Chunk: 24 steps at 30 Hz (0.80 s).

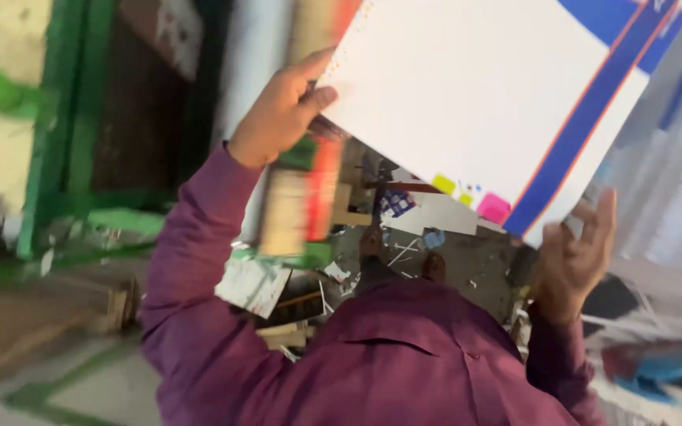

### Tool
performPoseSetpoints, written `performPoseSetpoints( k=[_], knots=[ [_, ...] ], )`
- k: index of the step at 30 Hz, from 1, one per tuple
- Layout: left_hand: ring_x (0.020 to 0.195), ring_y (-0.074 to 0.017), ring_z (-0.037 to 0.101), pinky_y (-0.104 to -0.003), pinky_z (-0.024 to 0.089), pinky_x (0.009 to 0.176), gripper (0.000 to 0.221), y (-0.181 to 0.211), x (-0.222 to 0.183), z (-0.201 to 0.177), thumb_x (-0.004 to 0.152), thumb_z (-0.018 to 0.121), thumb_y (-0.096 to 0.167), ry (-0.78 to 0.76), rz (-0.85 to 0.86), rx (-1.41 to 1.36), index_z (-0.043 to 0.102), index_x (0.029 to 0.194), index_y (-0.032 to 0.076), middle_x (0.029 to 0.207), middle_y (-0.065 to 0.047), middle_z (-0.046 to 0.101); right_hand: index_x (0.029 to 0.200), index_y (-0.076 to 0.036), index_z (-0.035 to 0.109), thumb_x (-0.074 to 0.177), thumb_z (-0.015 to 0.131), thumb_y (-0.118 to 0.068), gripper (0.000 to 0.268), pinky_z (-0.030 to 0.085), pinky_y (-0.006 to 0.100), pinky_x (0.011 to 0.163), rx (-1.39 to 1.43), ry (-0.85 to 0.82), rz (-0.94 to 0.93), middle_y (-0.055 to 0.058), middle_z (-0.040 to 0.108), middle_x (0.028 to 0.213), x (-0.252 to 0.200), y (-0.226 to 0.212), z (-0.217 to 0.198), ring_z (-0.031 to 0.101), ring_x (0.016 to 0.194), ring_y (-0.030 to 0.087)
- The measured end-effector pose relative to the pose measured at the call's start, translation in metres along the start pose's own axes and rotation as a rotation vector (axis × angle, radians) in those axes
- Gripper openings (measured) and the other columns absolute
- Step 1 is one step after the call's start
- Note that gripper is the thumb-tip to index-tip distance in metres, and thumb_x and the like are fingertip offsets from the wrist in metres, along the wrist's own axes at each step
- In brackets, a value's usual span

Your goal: Operating a manual paper finishing machine to process and stack printed sheets.

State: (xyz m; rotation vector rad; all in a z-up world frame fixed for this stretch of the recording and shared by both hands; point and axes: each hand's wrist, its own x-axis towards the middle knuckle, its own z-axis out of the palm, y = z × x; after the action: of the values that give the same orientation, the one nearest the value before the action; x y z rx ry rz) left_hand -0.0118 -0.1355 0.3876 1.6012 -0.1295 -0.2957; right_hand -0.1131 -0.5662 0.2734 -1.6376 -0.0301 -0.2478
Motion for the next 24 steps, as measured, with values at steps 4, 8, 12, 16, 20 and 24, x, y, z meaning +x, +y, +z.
performPoseSetpoints(
  k=[4, 8, 12, 16, 20, 24],
  knots=[
    [0.086, -0.0178, 0.078, -0.026, 0.066, 0.069, 0.054, -0.109, -0.002, -0.079, 0.110, 0.052, 0.005, 0.187, 0.037, -0.082, 0.039, 0.162, 0.007, 0.126, -0.013, 0.072, 0.168, 0.007, 0.025, 0.102, 0.063, 0.006, 0.076, 0.053, 0.028, 0.087, -0.205, -0.238, 0.023, 0.012, 0.058, 0.134, 0.085, 0.003, 0.082, 0.060, 0.111, 0.015],
    [0.071, -0.0255, 0.076, -0.033, 0.063, 0.057, 0.048, -0.305, 0.037, -0.125, 0.100, 0.065, 0.008, 0.647, -0.077, -0.040, 0.055, 0.146, 0.008, 0.107, -0.017, 0.071, 0.154, 0.007, 0.042, 0.094, 0.062, 0.004, 0.063, 0.060, 0.035, 0.081, -0.549, -0.351, -0.198, 0.022, 0.063, 0.122, 0.140, 0.057, 0.166, 0.068, 0.096, 0.023],
    [0.096, -0.0381, 0.069, -0.045, 0.056, 0.083, 0.038, -0.394, 0.046, -0.105, 0.089, 0.069, 0.005, 1.103, -0.094, 0.770, 0.071, 0.125, 0.015, 0.100, -0.019, 0.072, 0.144, 0.010, 0.053, 0.096, 0.062, 0.006, 0.050, 0.060, 0.033, 0.057, -0.452, -0.491, 0.042, 0.026, 0.058, 0.110, 0.144, 0.158, 0.211, 0.072, 0.071, 0.025],
    [0.097, -0.0388, 0.067, -0.046, 0.055, 0.086, 0.031, -0.404, 0.017, -0.117, 0.092, 0.065, 0.002, 1.171, -0.191, 0.669, 0.076, 0.117, 0.017, 0.100, -0.020, 0.070, 0.136, 0.013, 0.054, 0.095, 0.063, 0.006, 0.043, 0.060, 0.032, 0.053, -0.560, -0.517, 0.105, 0.025, 0.056, 0.105, 0.124, 0.139, 0.242, 0.070, 0.066, 0.027],
    [0.096, -0.0356, 0.070, -0.044, 0.057, 0.087, 0.030, -0.438, -0.001, -0.155, 0.086, 0.064, 0.001, 1.178, -0.194, 0.551, 0.080, 0.109, 0.013, 0.102, -0.018, 0.073, 0.138, 0.009, 0.056, 0.096, 0.066, 0.002, 0.044, 0.061, 0.031, 0.058, -0.464, -0.644, 0.057, 0.017, 0.058, 0.114, 0.138, 0.099, 0.219, 0.071, 0.078, 0.022],
    [0.097, -0.0403, 0.067, -0.050, 0.053, 0.087, 0.024, -0.516, -0.043, -0.246, 0.075, 0.073, 0.020, 0.699, -0.502, 1.220, 0.078, 0.091, 0.002, 0.101, -0.022, 0.073, 0.132, -0.001, 0.069, 0.102, 0.076, -0.001, 0.031, 0.054, 0.037, 0.088, -0.853, -0.484, -0.279, 0.013, 0.068, 0.114, 0.151, -0.012, 0.113, 0.070, 0.099, 0.026]
  ],
)
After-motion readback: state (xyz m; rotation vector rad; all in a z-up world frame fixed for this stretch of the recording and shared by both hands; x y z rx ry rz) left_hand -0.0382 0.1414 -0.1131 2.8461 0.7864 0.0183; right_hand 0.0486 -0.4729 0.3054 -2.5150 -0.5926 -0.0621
